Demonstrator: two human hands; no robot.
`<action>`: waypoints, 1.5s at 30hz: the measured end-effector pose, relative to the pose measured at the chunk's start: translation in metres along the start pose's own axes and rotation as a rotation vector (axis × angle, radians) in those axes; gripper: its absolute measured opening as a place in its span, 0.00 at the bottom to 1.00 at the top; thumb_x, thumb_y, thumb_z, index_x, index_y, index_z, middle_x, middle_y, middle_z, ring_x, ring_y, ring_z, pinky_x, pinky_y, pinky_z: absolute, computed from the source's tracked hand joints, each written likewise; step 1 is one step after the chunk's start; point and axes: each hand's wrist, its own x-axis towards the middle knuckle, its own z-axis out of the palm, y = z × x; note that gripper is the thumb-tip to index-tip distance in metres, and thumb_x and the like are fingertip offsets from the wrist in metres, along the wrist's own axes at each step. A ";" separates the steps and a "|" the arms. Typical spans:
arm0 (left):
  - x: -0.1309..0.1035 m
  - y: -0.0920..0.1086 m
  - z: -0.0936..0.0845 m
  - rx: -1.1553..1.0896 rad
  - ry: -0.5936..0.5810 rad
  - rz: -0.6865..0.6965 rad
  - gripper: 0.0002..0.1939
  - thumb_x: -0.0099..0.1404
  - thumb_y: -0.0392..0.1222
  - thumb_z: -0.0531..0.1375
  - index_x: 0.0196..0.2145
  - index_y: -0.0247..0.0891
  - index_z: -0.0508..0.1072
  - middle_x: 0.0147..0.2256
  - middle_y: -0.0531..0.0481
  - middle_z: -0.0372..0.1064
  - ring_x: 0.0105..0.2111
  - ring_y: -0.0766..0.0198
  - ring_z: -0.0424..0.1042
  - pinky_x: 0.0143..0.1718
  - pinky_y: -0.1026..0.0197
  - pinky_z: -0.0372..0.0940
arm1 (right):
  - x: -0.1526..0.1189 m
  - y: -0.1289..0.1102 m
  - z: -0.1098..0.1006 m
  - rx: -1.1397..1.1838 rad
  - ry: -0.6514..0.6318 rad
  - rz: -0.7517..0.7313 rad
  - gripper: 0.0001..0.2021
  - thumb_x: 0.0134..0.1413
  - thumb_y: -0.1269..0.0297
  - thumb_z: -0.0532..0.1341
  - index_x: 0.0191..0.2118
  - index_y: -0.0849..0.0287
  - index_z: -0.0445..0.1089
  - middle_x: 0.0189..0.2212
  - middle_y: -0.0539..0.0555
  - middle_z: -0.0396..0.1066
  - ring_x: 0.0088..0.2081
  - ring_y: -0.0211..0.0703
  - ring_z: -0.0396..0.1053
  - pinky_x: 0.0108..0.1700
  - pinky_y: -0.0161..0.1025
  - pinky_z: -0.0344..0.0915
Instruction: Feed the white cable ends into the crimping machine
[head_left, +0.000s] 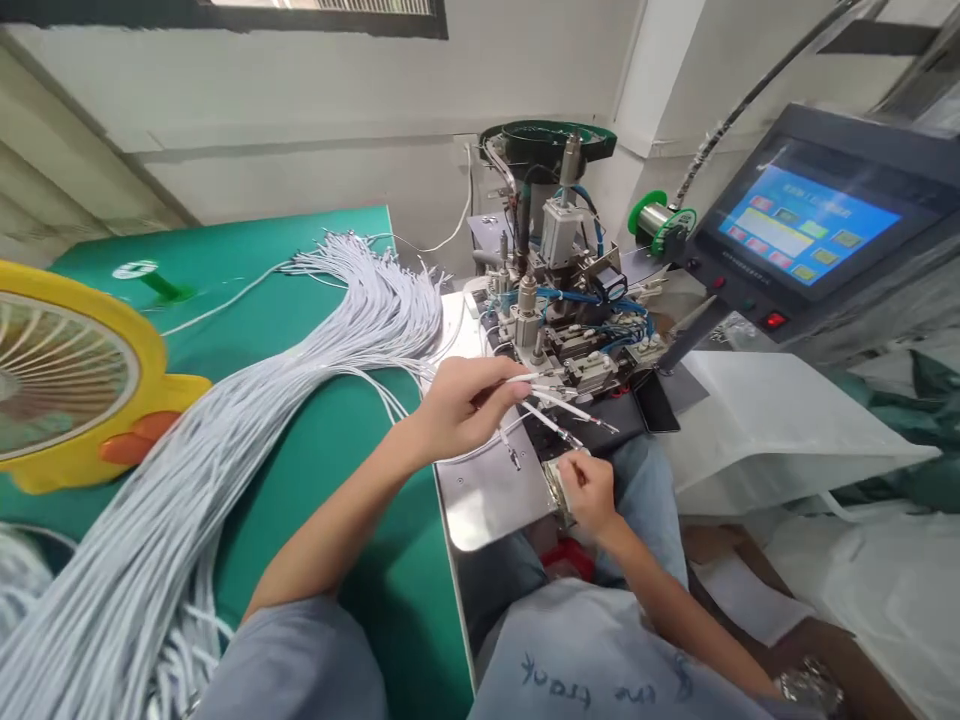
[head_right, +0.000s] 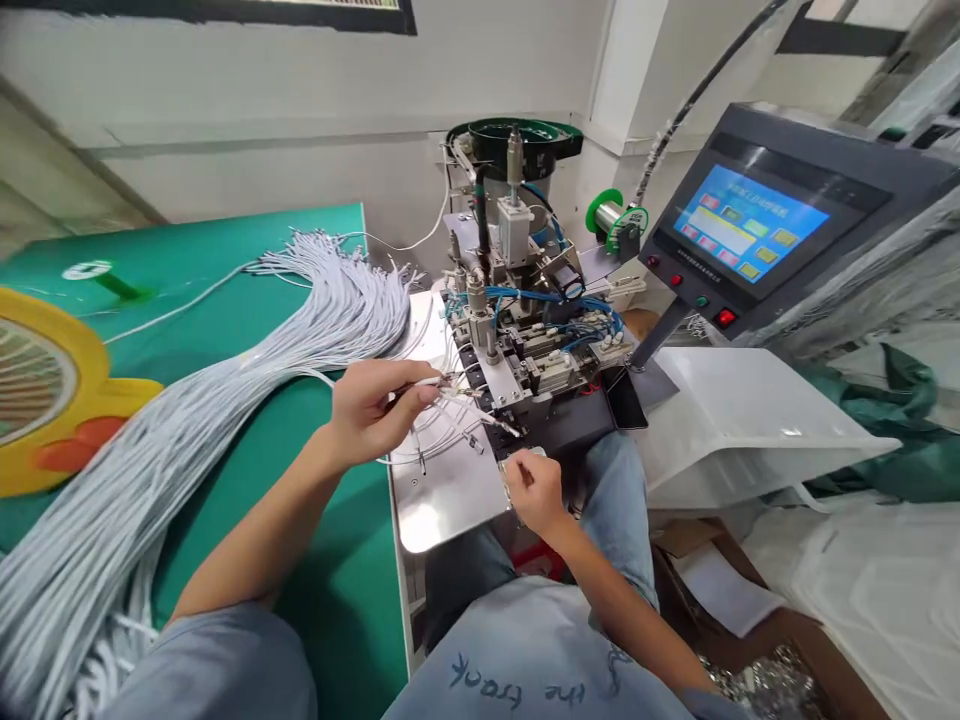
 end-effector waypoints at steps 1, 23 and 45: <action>0.001 0.001 0.000 0.002 -0.012 -0.017 0.07 0.66 0.38 0.54 0.30 0.35 0.69 0.17 0.58 0.56 0.16 0.75 0.49 0.18 0.70 0.48 | 0.006 -0.007 -0.007 0.092 0.008 0.107 0.15 0.58 0.63 0.50 0.23 0.59 0.63 0.14 0.44 0.50 0.16 0.32 0.48 0.19 0.33 0.47; 0.004 0.005 0.003 0.109 -0.153 -0.095 0.13 0.68 0.39 0.50 0.25 0.35 0.65 0.15 0.60 0.51 0.15 0.75 0.48 0.18 0.71 0.48 | 0.066 -0.087 -0.056 0.526 -0.089 0.115 0.13 0.57 0.61 0.55 0.23 0.59 0.63 0.18 0.46 0.56 0.19 0.32 0.54 0.22 0.33 0.51; 0.002 0.004 0.007 0.045 -0.300 -0.207 0.16 0.67 0.43 0.50 0.25 0.35 0.68 0.15 0.59 0.52 0.16 0.73 0.48 0.20 0.67 0.47 | 0.091 -0.095 -0.051 0.240 -0.205 0.061 0.14 0.56 0.64 0.54 0.20 0.59 0.61 0.20 0.47 0.57 0.24 0.34 0.54 0.27 0.35 0.53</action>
